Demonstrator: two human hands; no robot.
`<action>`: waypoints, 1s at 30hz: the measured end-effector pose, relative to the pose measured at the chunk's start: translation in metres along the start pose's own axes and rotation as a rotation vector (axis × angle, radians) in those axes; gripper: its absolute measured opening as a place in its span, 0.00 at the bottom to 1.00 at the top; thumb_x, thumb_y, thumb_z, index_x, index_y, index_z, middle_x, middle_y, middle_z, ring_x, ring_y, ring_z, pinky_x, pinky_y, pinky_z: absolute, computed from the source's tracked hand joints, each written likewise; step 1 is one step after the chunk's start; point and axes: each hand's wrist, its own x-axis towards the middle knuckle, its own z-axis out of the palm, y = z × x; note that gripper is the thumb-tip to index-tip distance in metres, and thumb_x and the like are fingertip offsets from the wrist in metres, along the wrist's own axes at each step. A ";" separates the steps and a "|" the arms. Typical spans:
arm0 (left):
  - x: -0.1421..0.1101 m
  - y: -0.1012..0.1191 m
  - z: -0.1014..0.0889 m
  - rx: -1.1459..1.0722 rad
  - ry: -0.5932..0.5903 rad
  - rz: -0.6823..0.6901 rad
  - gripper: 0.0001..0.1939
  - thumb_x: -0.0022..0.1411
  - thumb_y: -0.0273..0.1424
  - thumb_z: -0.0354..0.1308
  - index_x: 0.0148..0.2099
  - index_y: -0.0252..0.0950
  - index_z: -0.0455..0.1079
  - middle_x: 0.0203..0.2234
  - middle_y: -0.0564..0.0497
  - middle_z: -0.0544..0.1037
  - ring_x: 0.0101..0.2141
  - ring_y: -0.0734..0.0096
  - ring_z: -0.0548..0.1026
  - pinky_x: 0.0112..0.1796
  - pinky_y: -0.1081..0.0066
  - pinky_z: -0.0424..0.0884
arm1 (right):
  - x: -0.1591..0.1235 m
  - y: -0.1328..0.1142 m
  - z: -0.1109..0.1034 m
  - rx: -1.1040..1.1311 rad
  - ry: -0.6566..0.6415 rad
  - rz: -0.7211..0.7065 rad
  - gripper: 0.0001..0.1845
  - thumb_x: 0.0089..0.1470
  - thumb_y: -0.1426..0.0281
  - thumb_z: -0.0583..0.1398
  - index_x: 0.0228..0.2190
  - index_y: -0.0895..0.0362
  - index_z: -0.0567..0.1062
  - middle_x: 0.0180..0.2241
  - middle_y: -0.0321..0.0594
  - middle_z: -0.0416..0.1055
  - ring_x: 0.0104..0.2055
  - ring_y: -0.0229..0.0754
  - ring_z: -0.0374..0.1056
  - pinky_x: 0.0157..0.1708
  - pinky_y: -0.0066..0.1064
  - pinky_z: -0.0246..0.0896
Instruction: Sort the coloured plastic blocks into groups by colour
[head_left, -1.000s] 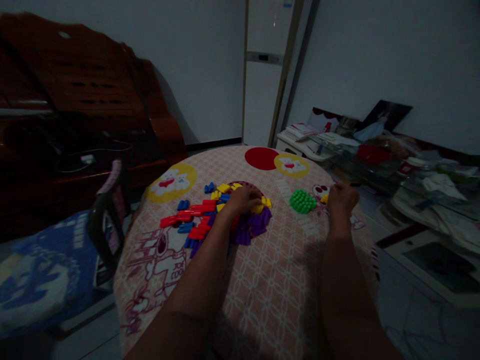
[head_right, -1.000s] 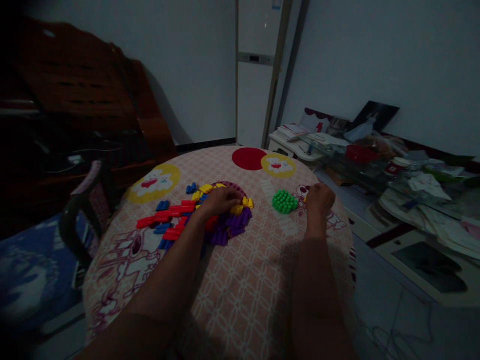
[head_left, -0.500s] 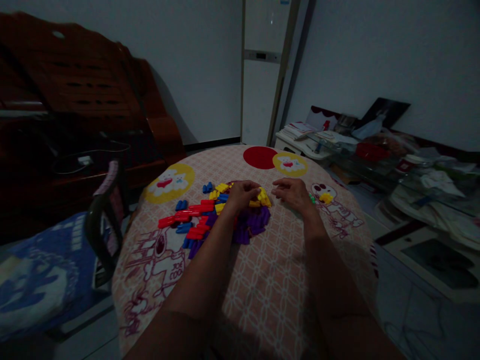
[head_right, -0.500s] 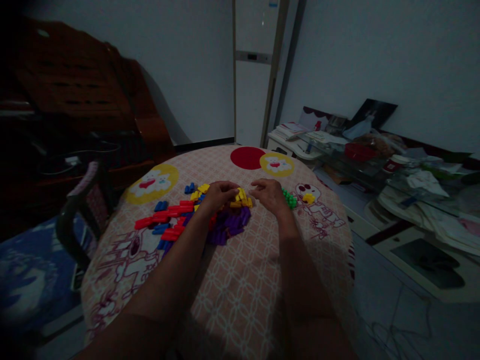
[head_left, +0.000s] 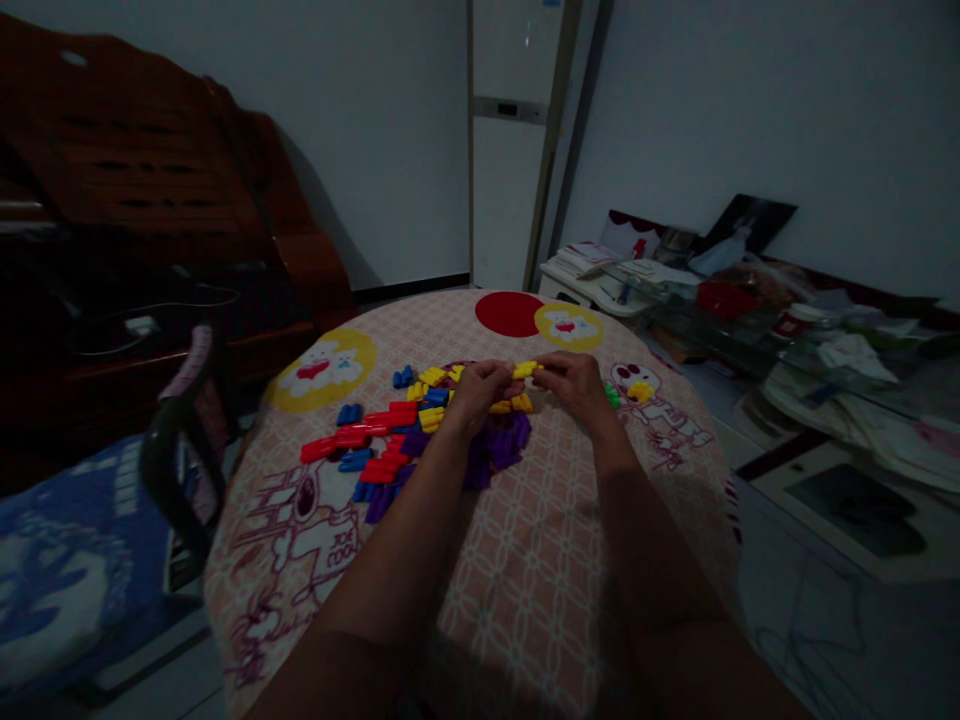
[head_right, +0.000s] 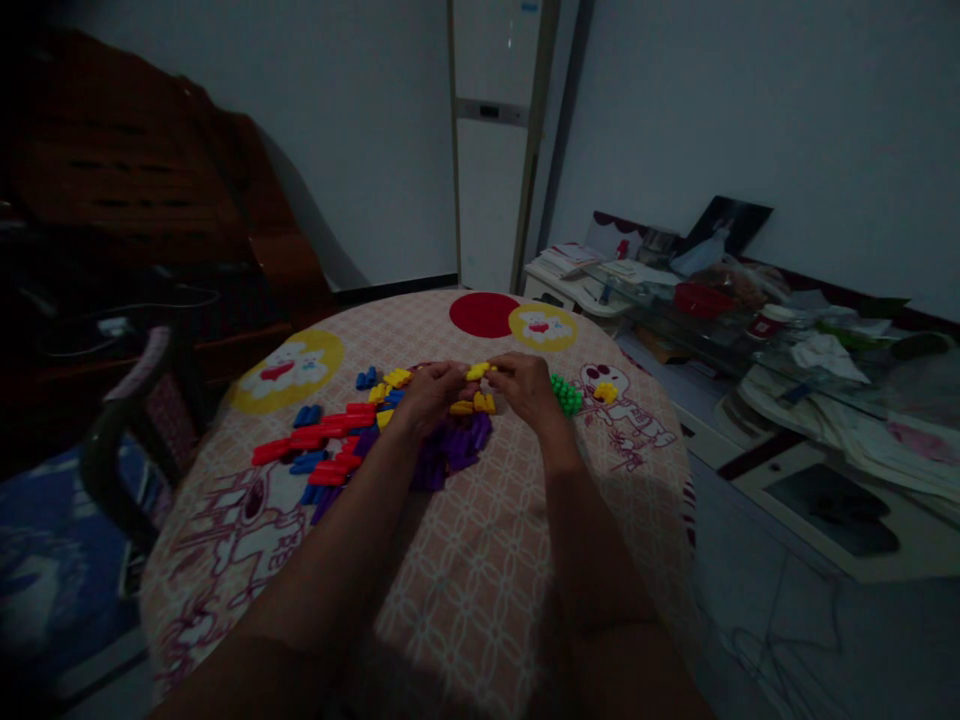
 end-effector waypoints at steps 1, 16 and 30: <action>0.000 0.000 0.000 0.006 -0.004 -0.003 0.11 0.55 0.32 0.69 0.35 0.29 0.74 0.26 0.49 0.80 0.25 0.78 0.77 0.33 0.76 0.76 | 0.001 0.003 -0.004 0.032 0.057 0.047 0.11 0.48 0.66 0.64 0.32 0.58 0.82 0.28 0.39 0.78 0.27 0.40 0.73 0.30 0.30 0.69; 0.004 -0.008 -0.008 0.083 -0.015 -0.023 0.08 0.56 0.29 0.67 0.37 0.29 0.75 0.27 0.49 0.80 0.26 0.76 0.78 0.36 0.73 0.78 | -0.053 0.090 -0.133 -0.859 0.734 0.677 0.16 0.53 0.70 0.58 0.36 0.68 0.82 0.36 0.61 0.78 0.41 0.57 0.74 0.45 0.44 0.65; 0.007 -0.011 -0.013 0.096 -0.039 -0.004 0.11 0.54 0.31 0.69 0.36 0.29 0.75 0.27 0.49 0.80 0.26 0.76 0.77 0.33 0.74 0.77 | -0.050 0.118 -0.123 -0.900 0.521 0.685 0.20 0.54 0.69 0.55 0.38 0.68 0.83 0.38 0.61 0.79 0.39 0.54 0.73 0.43 0.40 0.63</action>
